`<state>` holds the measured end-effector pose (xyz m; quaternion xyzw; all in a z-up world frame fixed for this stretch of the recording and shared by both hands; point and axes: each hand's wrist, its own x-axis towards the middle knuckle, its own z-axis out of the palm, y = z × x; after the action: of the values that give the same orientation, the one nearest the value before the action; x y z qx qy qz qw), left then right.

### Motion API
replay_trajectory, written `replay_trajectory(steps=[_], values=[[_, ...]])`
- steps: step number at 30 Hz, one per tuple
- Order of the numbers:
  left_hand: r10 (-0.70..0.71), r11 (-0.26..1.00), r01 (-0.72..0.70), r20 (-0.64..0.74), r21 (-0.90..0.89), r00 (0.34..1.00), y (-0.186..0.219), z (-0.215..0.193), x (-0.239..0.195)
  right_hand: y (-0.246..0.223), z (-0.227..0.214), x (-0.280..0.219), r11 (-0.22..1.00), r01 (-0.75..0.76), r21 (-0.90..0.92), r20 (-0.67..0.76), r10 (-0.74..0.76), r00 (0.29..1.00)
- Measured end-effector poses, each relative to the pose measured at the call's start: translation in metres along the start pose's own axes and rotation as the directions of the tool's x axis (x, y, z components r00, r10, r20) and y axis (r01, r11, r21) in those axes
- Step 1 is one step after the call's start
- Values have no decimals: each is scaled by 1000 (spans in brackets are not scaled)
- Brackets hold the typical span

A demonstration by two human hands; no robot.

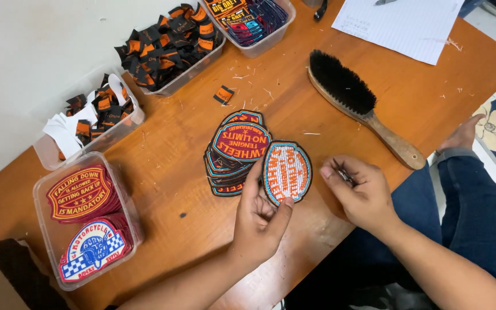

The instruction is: The person uses small scissors to trim the edges of embroidered patches on a wooden table. They handle several patches, including red and blue designs, and use a brush to clean loose threads from the surface.

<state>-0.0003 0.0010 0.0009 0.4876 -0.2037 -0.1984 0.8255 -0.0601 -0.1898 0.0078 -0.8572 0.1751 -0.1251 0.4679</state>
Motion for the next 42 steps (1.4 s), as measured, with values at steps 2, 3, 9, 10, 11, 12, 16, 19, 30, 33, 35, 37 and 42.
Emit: replay_trajectory(steps=[2, 3, 9, 10, 11, 12, 16, 19, 30, 33, 35, 37, 42], values=[[-16, 1000, 16, -8, -13, 1000, -2, -1, 1, -2, 0, 0, 1000, 2, 31, 36, -3, 999], [-30, 999, 30, -16, -25, 999, -3, -2, 1, -2, 1, -1, 998, 4, 62, 72, -8, 997], [-111, 993, 111, -13, 34, 994, 11, -1, 6, 3, -1, -2, 983, 171, 68, 123, -179, 976], [-112, 993, 113, -18, 35, 994, 13, -1, 7, 2, -2, -1, 983, 171, 71, 127, -179, 976], [-145, 988, 147, -51, 46, 988, 15, 0, 8, 1, -3, -1, 972, 226, 59, 134, -232, 964], [-175, 982, 180, -83, 56, 981, 17, 0, 9, -1, -4, -1, 958, 282, 48, 140, -286, 948], [-183, 983, 184, -155, -3, 971, 8, -2, 7, -10, 4, -5, 925, 378, -47, 52, -376, 925], [-180, 981, 190, -188, 35, 966, 7, -3, 5, -17, 8, -8, 878, 470, -91, -45, -475, 879], [-125, 982, 140, -121, 130, 985, 11, -2, 4, -17, 8, -7, 880, 457, -126, -8, -462, 887], [-130, 977, 147, -119, 154, 984, 11, -2, 4, -13, 9, -7, 870, 478, -122, 0, -481, 876], [-126, 978, 143, -120, 151, 985, 10, -2, 3, -15, 8, -7, 872, 475, -117, -2, -479, 878], [-121, 979, 139, -121, 148, 985, 10, -2, 3, -14, 8, -8, 874, 473, -112, -4, -477, 879], [-145, 976, 164, -136, 143, 980, 14, -1, 5, -14, 8, -7, 872, 477, -112, 25, -478, 878]])
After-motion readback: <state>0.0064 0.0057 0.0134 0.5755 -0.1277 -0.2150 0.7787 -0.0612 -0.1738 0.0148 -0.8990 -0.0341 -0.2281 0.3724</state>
